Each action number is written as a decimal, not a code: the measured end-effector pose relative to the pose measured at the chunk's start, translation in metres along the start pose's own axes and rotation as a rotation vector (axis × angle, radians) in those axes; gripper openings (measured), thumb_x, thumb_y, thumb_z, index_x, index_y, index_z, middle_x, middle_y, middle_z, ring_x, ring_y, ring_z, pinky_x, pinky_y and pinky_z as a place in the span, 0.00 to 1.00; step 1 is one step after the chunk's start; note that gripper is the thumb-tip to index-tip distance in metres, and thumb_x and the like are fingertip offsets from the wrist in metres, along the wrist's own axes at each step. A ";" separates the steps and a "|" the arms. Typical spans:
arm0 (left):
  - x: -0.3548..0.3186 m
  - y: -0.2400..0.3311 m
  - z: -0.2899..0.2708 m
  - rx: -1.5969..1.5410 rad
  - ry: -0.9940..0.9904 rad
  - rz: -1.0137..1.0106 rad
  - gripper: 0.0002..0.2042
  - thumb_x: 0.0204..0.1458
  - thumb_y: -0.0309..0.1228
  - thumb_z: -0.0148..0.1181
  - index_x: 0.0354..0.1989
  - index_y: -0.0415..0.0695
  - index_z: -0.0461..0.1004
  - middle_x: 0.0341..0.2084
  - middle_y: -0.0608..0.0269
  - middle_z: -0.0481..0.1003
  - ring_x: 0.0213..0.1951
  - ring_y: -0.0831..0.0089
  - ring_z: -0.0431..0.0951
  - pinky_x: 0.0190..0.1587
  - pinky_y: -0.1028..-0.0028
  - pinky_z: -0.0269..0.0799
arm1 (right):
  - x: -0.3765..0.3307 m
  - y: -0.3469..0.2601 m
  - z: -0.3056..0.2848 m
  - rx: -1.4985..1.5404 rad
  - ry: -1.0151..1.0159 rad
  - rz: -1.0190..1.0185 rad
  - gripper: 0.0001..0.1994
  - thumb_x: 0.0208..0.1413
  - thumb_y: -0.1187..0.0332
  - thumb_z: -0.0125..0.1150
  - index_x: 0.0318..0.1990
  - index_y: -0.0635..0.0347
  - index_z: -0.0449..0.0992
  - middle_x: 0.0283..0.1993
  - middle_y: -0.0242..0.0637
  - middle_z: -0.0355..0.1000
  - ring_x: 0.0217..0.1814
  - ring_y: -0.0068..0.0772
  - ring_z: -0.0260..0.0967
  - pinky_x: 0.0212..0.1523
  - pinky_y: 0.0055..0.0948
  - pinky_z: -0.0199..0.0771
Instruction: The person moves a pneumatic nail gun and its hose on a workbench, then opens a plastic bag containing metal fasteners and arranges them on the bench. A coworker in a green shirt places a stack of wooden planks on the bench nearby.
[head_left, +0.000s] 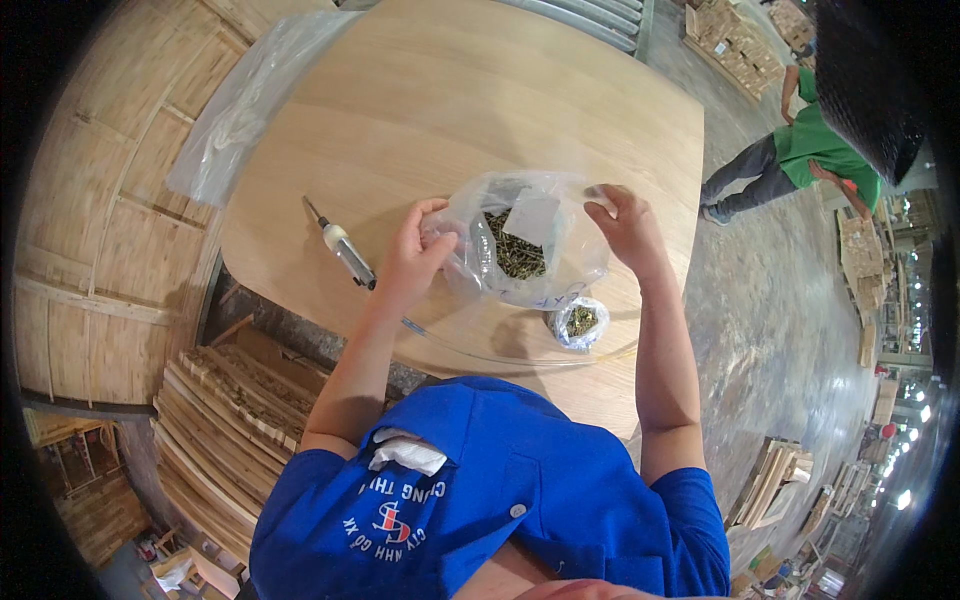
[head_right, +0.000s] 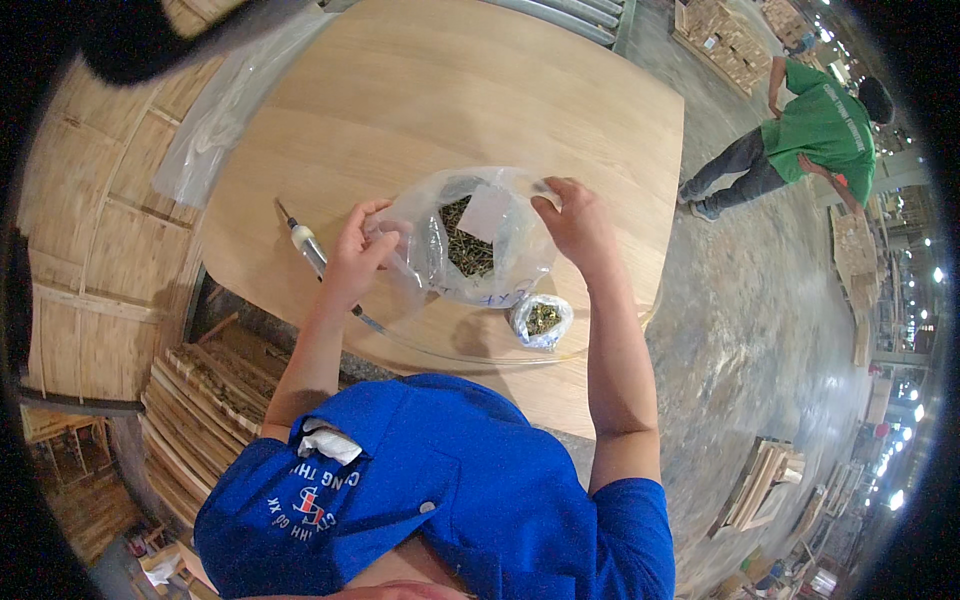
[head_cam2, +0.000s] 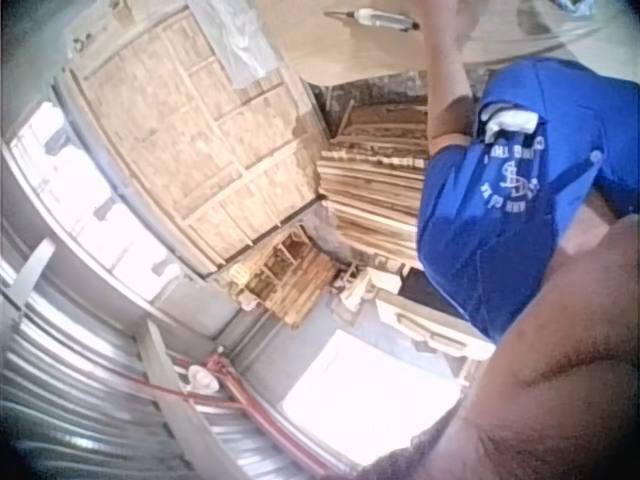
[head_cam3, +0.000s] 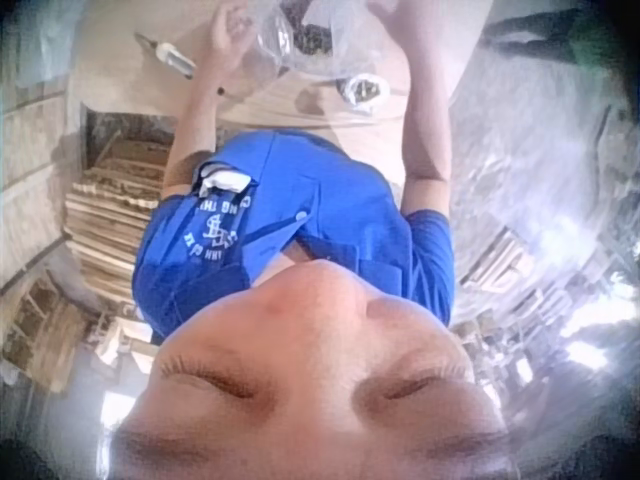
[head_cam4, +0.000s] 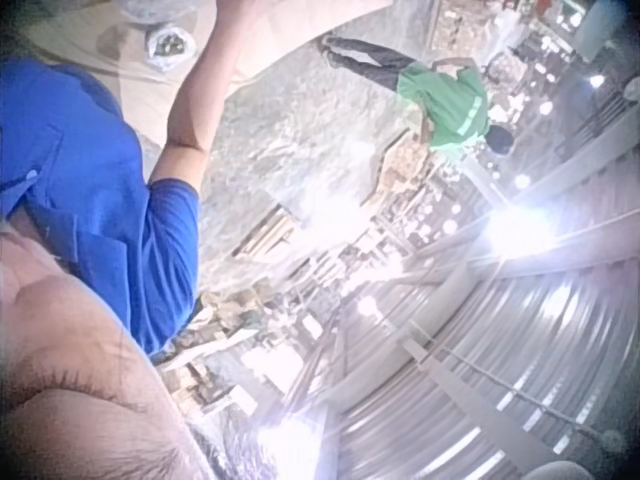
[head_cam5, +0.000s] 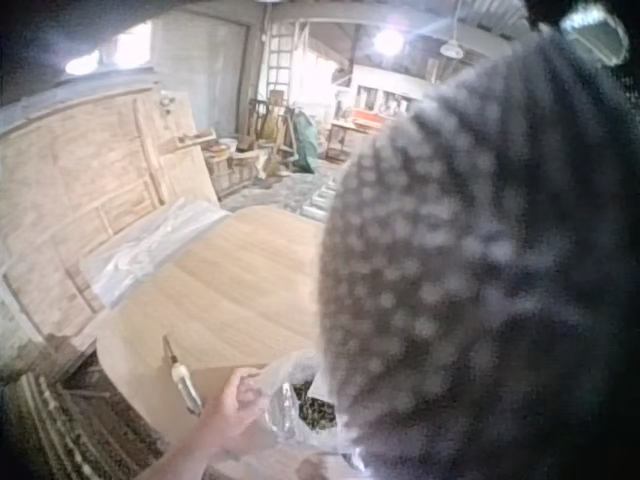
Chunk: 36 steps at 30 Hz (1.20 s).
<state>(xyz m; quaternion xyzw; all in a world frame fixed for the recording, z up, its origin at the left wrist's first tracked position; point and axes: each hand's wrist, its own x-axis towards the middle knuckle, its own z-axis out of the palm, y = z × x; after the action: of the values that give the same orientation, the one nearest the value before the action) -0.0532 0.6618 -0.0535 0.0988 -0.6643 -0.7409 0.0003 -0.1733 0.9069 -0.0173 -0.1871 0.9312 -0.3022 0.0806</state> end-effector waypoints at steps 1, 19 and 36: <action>0.004 -0.010 0.000 -0.226 0.006 -0.045 0.18 0.49 0.32 0.49 0.47 0.36 0.58 0.35 0.55 0.70 0.39 0.66 0.72 0.40 0.71 0.69 | 0.000 0.005 0.008 0.346 -0.115 0.032 0.20 0.50 0.62 0.52 0.49 0.62 0.63 0.41 0.42 0.68 0.43 0.40 0.66 0.44 0.34 0.66; 0.035 -0.099 -0.035 -0.642 -0.525 -0.692 0.11 0.49 0.35 0.48 0.36 0.44 0.68 0.24 0.69 0.69 0.22 0.81 0.67 0.22 0.80 0.66 | -0.022 0.103 0.051 1.383 -0.481 0.311 0.14 0.49 0.66 0.50 0.41 0.64 0.67 0.32 0.31 0.68 0.32 0.22 0.65 0.32 0.22 0.68; 0.058 -0.051 -0.003 -0.516 -0.486 -0.643 0.20 0.49 0.52 0.47 0.30 0.46 0.68 0.16 0.73 0.63 0.20 0.84 0.64 0.21 0.83 0.62 | -0.011 0.087 0.054 1.691 -0.458 0.262 0.14 0.54 0.65 0.48 0.42 0.67 0.67 0.27 0.33 0.68 0.24 0.20 0.62 0.20 0.18 0.62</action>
<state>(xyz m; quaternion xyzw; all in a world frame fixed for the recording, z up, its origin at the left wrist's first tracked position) -0.1026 0.6572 -0.1128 0.1199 -0.3753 -0.8458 -0.3597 -0.1752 0.9474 -0.1119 -0.0127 0.3712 -0.8329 0.4104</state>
